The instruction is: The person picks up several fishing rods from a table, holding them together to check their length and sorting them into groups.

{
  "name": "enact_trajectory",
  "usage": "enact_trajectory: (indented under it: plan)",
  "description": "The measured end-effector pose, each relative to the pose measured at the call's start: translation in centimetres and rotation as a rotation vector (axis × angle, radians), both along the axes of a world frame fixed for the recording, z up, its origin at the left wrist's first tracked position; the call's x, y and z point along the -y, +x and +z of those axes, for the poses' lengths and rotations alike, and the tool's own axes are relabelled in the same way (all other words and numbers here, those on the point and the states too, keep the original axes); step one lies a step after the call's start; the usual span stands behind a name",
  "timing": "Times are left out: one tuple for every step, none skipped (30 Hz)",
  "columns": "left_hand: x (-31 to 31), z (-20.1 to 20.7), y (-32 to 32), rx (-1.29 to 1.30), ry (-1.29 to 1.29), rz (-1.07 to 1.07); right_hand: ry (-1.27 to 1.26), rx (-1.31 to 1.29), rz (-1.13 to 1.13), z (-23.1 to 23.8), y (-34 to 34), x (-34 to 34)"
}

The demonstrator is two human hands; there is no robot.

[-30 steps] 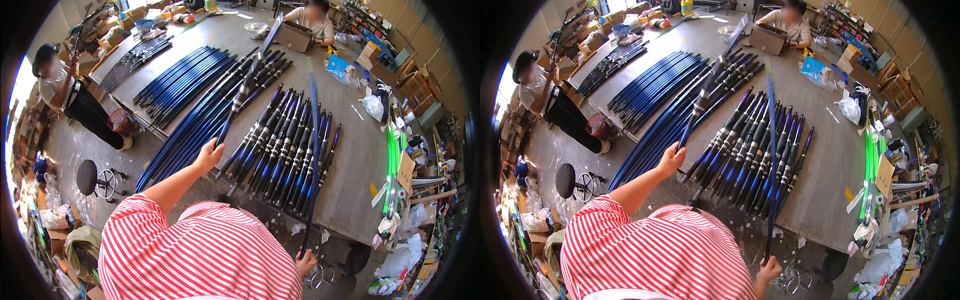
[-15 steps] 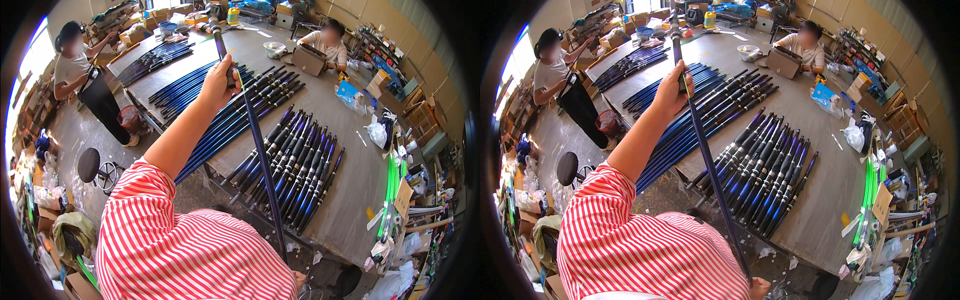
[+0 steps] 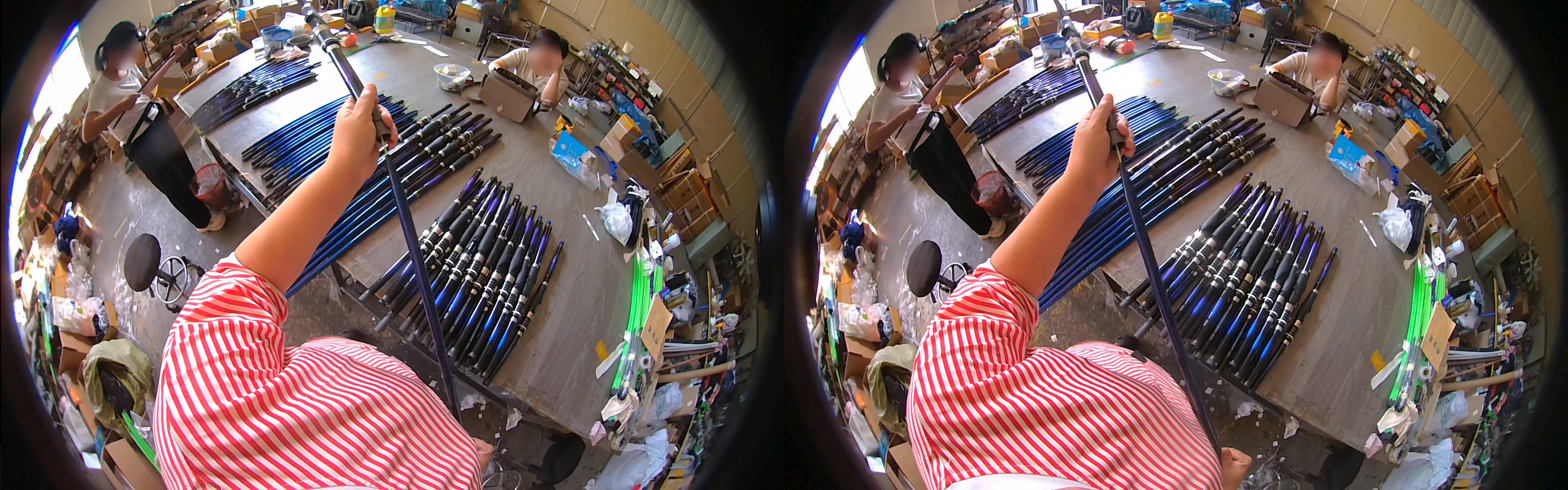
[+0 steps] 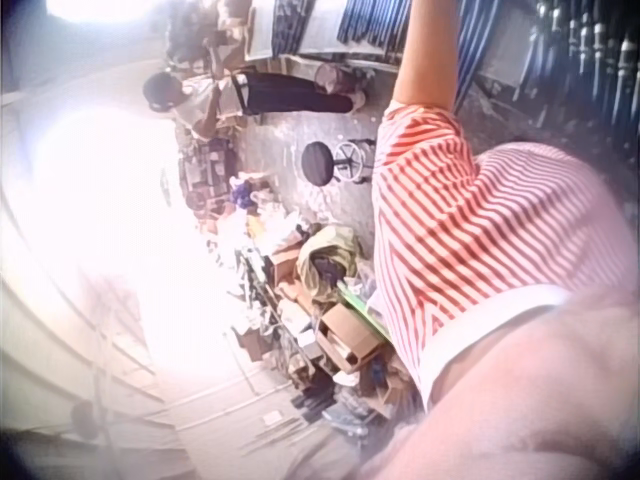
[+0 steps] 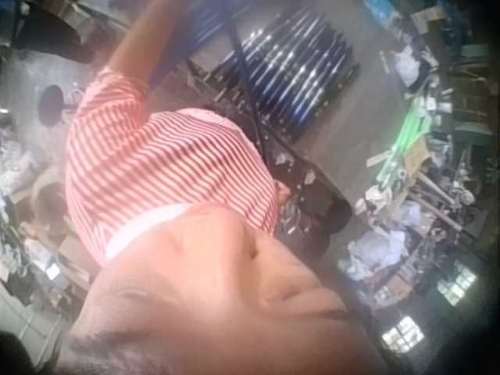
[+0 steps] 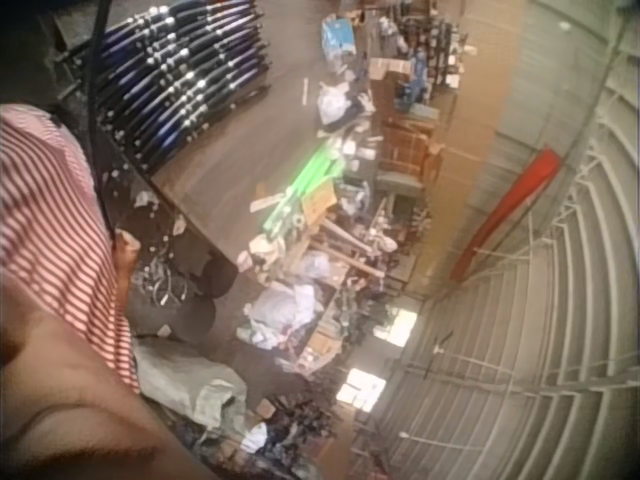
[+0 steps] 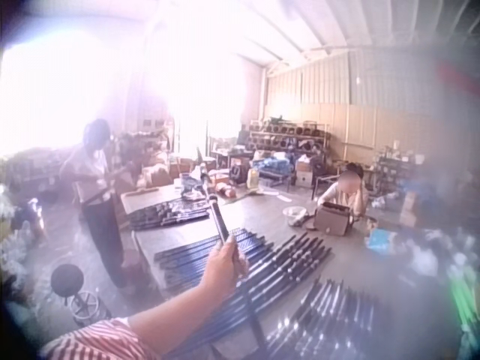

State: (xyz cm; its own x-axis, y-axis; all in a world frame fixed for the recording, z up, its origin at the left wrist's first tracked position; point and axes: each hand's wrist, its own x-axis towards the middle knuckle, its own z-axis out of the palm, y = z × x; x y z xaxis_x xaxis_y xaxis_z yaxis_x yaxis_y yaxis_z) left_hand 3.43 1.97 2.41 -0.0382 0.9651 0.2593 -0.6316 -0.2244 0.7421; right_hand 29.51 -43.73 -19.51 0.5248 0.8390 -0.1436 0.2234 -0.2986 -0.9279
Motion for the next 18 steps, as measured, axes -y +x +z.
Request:
enact_trajectory:
  plan:
    - [0.2,-0.1,0.3,-0.016,0.005,0.017,0.004,0.007,-0.002,0.0,0.0,-0.1]
    - [0.5,-0.1,0.6,-0.032,0.011,0.033,0.011,0.014,-0.002,-0.1,-0.1,-0.3]
    - [0.7,-0.2,0.8,-0.048,0.016,0.05,0.016,0.023,-0.002,-0.1,0.0,-0.3]
    - [0.8,-0.4,0.9,-0.037,0.029,0.015,0.02,0.028,-0.002,-0.1,-0.1,-0.4]
    - [1.0,-0.5,1.1,-0.026,0.041,0.008,0.025,0.034,-0.005,-0.2,-0.1,-0.5]
    - [1.4,-0.5,1.4,-0.015,0.052,0.0,0.03,0.04,-0.004,-0.2,-0.1,-0.6]
    - [1.6,-0.3,1.5,-0.004,0.064,-0.008,0.036,0.049,-0.005,-0.2,-0.1,-0.6]
    - [1.6,-0.3,1.6,-0.02,0.071,-0.003,0.04,0.058,-0.005,-0.3,-0.2,-0.7]
    - [1.5,-0.4,1.6,-0.026,0.075,-0.009,0.047,0.066,-0.007,-0.3,-0.2,-0.8]
    - [1.4,-0.5,1.5,-0.033,0.079,-0.011,0.054,0.073,-0.005,-0.4,-0.2,-0.8]
    - [1.3,-0.6,1.4,-0.041,0.082,-0.014,0.059,0.081,-0.005,-0.4,-0.2,-0.8]
    - [1.3,-0.8,1.3,-0.06,0.093,-0.001,0.068,0.091,-0.002,-0.5,-0.2,-1.1]
    - [1.1,-1.0,1.4,-0.079,0.105,0.005,0.078,0.102,-0.01,-0.5,-0.3,-1.0]
    - [1.0,-1.1,1.5,-0.097,0.116,0.012,0.086,0.112,-0.012,-0.5,-0.3,-1.0]
    - [1.0,-1.1,1.7,-0.089,0.126,-0.007,0.095,0.124,-0.016,-0.5,-0.3,-1.1]
    - [1.1,-1.0,1.8,-0.08,0.134,-0.025,0.106,0.137,-0.018,-0.5,-0.3,-1.3]
    - [1.2,-1.0,2.0,-0.072,0.143,-0.044,0.117,0.153,-0.026,-0.5,-0.4,-1.2]
    - [1.2,-0.9,2.2,-0.066,0.141,-0.042,0.129,0.169,-0.032,-0.5,-0.4,-1.2]
